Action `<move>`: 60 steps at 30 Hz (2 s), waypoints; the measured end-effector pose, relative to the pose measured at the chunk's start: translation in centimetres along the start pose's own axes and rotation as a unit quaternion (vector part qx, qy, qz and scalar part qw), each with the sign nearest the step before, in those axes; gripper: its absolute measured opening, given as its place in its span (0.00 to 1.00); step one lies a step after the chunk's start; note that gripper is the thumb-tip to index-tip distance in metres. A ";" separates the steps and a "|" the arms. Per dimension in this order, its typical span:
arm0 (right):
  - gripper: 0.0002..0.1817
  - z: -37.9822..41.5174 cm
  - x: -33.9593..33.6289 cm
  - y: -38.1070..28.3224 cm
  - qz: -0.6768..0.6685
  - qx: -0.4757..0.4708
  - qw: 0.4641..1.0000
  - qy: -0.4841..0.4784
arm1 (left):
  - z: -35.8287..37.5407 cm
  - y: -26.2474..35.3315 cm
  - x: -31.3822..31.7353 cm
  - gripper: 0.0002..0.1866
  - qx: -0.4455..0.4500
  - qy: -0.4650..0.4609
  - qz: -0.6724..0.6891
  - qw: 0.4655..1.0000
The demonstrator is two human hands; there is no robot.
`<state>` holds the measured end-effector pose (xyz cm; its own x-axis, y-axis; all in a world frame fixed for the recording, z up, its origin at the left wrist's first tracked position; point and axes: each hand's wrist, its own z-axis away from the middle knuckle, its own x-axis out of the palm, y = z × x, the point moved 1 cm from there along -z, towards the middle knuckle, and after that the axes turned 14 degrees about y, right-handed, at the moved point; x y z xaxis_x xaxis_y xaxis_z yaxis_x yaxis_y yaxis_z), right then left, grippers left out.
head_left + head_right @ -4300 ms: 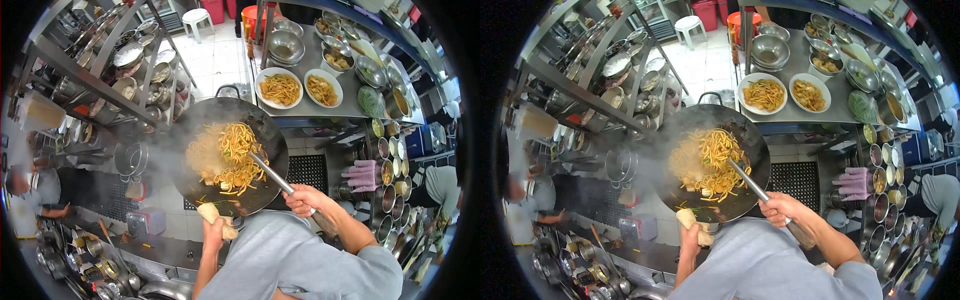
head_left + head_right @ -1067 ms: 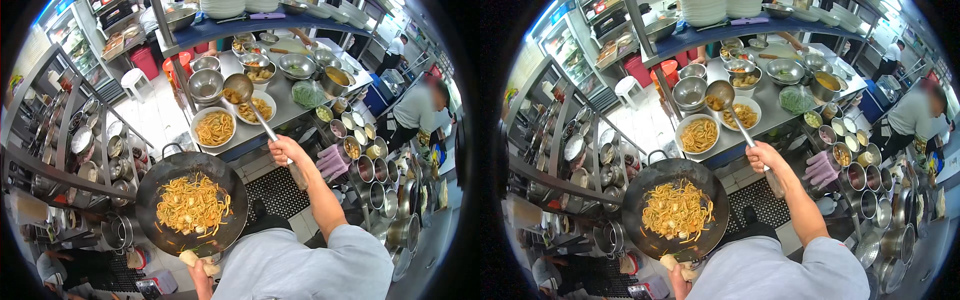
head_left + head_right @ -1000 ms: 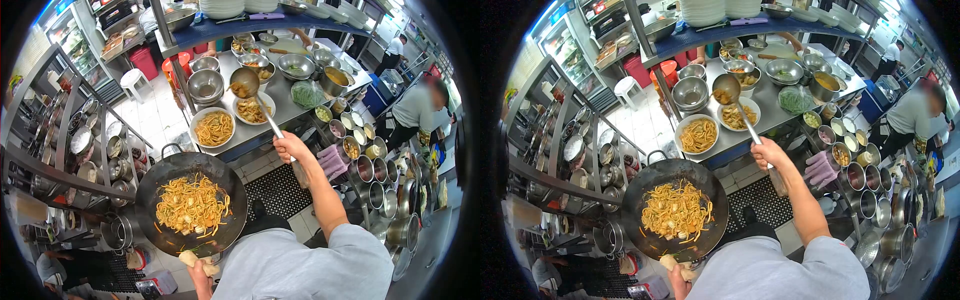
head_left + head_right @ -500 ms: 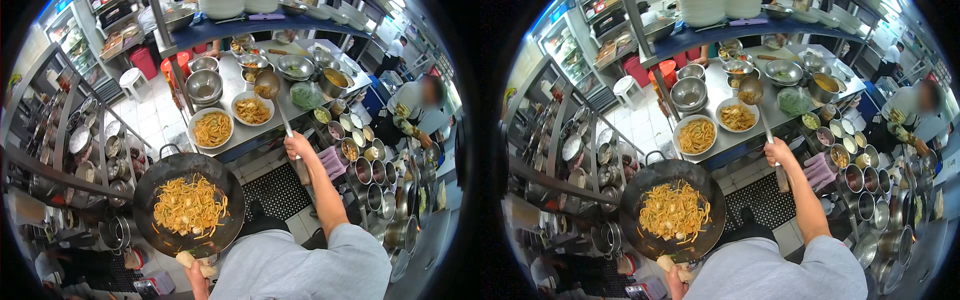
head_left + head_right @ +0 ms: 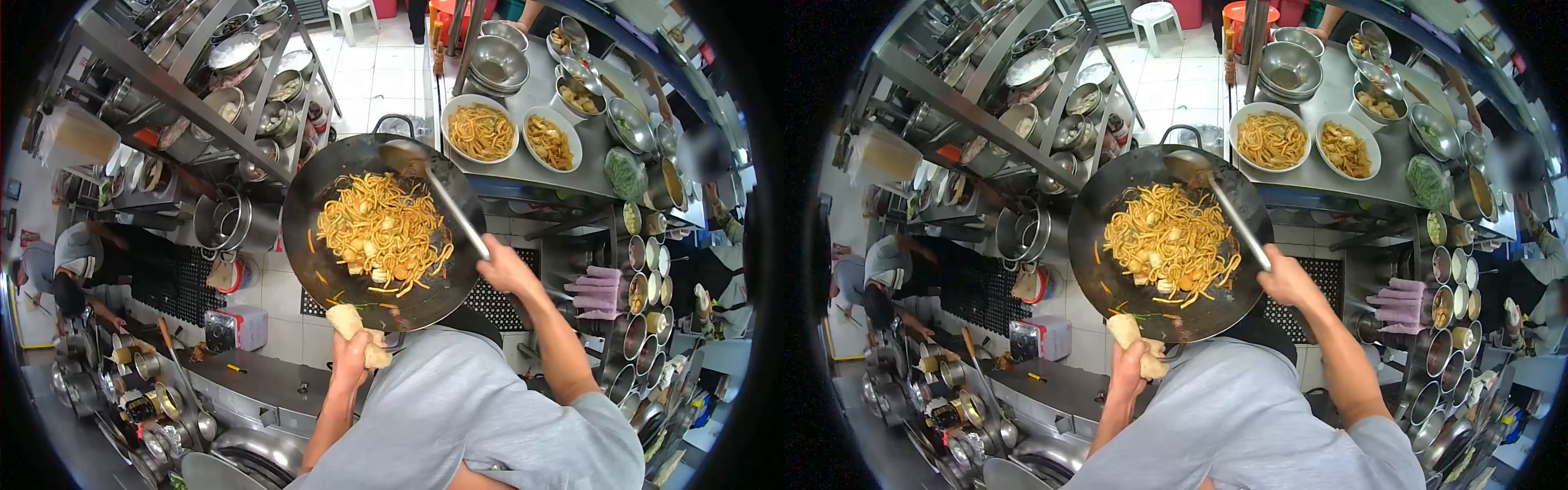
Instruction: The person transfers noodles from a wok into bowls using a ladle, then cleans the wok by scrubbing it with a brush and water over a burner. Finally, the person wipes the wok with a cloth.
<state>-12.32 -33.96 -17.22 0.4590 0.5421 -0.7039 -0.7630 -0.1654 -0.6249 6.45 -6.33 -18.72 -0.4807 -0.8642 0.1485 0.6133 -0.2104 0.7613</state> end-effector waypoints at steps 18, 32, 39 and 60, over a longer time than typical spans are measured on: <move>0.11 4.4 -4.4 -0.6 0.017 0.112 0.994 -0.007 | -0.8 0.1 -0.5 0.20 -0.012 0.003 0.069 0.998; 0.10 9.5 -1.7 -3.8 -0.205 0.279 0.911 -0.224 | 0.6 0.9 0.9 0.21 0.010 -0.004 0.036 0.999; 0.07 10.0 -1.4 -6.3 -0.371 0.335 0.793 -0.348 | 0.9 1.0 1.6 0.25 0.041 0.034 0.002 0.999; 0.07 9.5 0.1 -1.0 -0.484 0.332 0.721 -0.368 | 0.6 -0.1 0.4 0.21 0.010 0.014 0.020 1.000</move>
<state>-15.85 -25.90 -13.44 0.7432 0.4700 0.4762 -0.4103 0.8823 -0.2306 5.82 -6.37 -18.33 -0.4373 -0.8847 0.1616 0.6188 -0.1656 0.7679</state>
